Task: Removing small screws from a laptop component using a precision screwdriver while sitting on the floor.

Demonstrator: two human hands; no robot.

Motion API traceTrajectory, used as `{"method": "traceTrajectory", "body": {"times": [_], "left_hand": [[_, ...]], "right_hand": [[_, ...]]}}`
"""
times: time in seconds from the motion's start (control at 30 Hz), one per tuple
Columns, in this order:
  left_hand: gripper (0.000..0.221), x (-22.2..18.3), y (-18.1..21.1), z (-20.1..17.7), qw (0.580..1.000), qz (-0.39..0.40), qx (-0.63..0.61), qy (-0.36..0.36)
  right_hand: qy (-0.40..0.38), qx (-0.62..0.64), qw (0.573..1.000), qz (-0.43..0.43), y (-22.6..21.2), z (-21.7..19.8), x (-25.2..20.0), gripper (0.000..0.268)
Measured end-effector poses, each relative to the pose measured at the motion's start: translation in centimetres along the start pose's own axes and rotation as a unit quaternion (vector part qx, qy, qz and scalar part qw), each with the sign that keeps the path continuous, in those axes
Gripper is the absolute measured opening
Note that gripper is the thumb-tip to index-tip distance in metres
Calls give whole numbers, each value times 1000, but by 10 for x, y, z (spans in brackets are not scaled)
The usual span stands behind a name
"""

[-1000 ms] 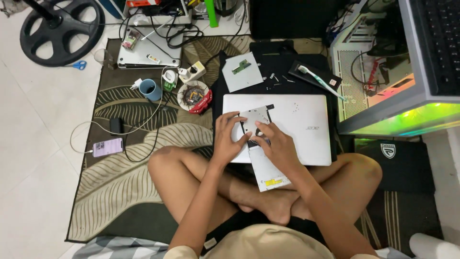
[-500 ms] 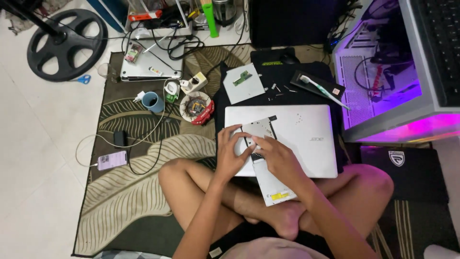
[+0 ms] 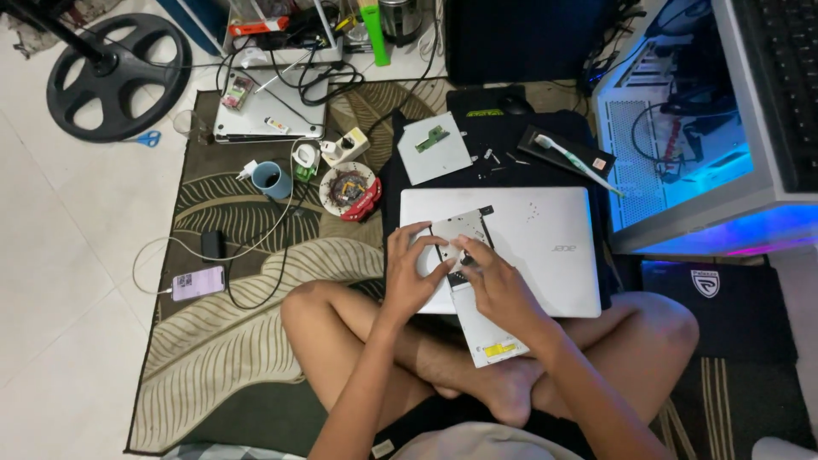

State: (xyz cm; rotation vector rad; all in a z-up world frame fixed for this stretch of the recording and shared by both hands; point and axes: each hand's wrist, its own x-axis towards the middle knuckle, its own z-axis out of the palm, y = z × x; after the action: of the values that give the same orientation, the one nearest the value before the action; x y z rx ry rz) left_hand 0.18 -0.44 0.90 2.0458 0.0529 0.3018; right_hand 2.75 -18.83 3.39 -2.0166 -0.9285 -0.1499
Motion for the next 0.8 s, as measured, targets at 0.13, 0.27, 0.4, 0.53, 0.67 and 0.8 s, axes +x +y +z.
{"method": "traceTrajectory", "body": {"times": [0.13, 0.27, 0.4, 0.53, 0.67, 0.8], "left_hand": [[24, 1, 1, -1, 1000, -3, -6, 1], [25, -2, -1, 2, 1000, 6, -14, 7], [26, -1, -4, 1, 1000, 22, -7, 14], [25, -3, -3, 0, 1000, 10, -18, 6], [25, -2, -2, 0, 1000, 17, -20, 8], [24, -1, 0, -1, 1000, 10, -22, 6]], "right_hand": [[18, -65, 997, -31, 23, 12, -10, 54], [36, -15, 999, 6, 7, 1, -9, 51], [42, -66, 997, -7, 32, 15, -19, 55], [50, -18, 998, -16, 11, 7, -10, 39], [37, -49, 998, -22, 25, 14, -19, 41], [59, -46, 997, -34, 12, 5, -5, 45]]}}
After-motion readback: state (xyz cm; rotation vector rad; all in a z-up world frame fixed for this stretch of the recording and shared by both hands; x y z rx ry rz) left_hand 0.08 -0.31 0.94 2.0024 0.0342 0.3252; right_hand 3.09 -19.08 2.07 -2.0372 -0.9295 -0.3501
